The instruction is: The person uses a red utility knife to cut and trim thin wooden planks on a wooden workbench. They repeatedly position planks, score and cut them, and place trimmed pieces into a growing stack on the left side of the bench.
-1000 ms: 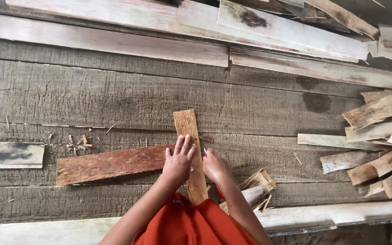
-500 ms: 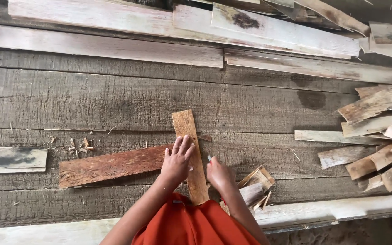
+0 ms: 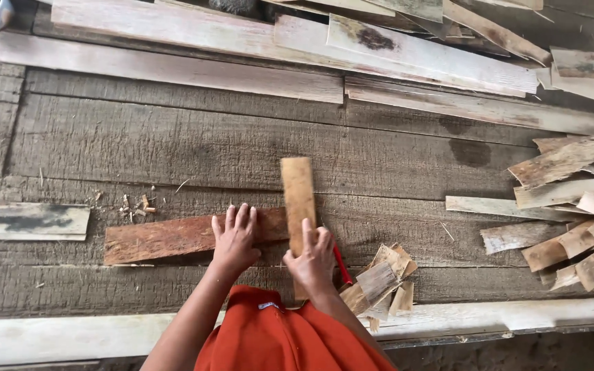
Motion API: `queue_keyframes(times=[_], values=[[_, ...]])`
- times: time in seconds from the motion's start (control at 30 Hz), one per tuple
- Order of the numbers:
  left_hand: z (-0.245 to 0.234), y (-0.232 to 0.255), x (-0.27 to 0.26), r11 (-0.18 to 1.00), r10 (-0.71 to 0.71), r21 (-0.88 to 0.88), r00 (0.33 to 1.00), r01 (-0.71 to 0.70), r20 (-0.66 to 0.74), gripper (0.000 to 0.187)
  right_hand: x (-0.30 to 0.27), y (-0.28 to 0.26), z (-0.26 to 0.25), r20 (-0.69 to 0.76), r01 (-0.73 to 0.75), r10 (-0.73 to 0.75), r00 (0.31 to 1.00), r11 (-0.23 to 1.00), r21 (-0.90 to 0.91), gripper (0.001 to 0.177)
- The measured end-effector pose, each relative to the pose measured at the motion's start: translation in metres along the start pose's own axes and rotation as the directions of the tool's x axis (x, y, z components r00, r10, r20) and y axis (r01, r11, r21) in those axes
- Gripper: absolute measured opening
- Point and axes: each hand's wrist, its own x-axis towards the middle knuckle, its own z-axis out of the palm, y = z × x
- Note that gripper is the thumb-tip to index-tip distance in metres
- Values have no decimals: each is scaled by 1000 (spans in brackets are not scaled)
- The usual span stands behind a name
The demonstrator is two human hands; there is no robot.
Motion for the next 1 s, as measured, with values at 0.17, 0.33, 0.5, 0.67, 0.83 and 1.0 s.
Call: queue_keyframes(times=[0.17,0.33,0.5,0.67,0.83,1.0], values=[[14,-8,6,1000,22,-6,996,-22,-84,102,7,41,-10,-121,-147,144,982,989,-18,82],[25,-12,7,997,76,16,984,-75,-160,102,13,70,2,-183,-154,132,974,982,-109,73],[-4,0,-19,978,161,-77,935,-195,-316,95,28,41,-13,-242,140,-77,967,958,251,64],[-1,8,-27,963,172,-104,863,-249,-474,95,33,4,-89,313,-367,193,930,547,753,52],[1,13,-34,957,186,-102,840,-273,-509,89,31,14,-71,260,-274,143,955,763,586,74],[-2,14,-39,952,189,-125,857,-280,-480,88,27,25,-67,192,-209,133,972,862,461,56]])
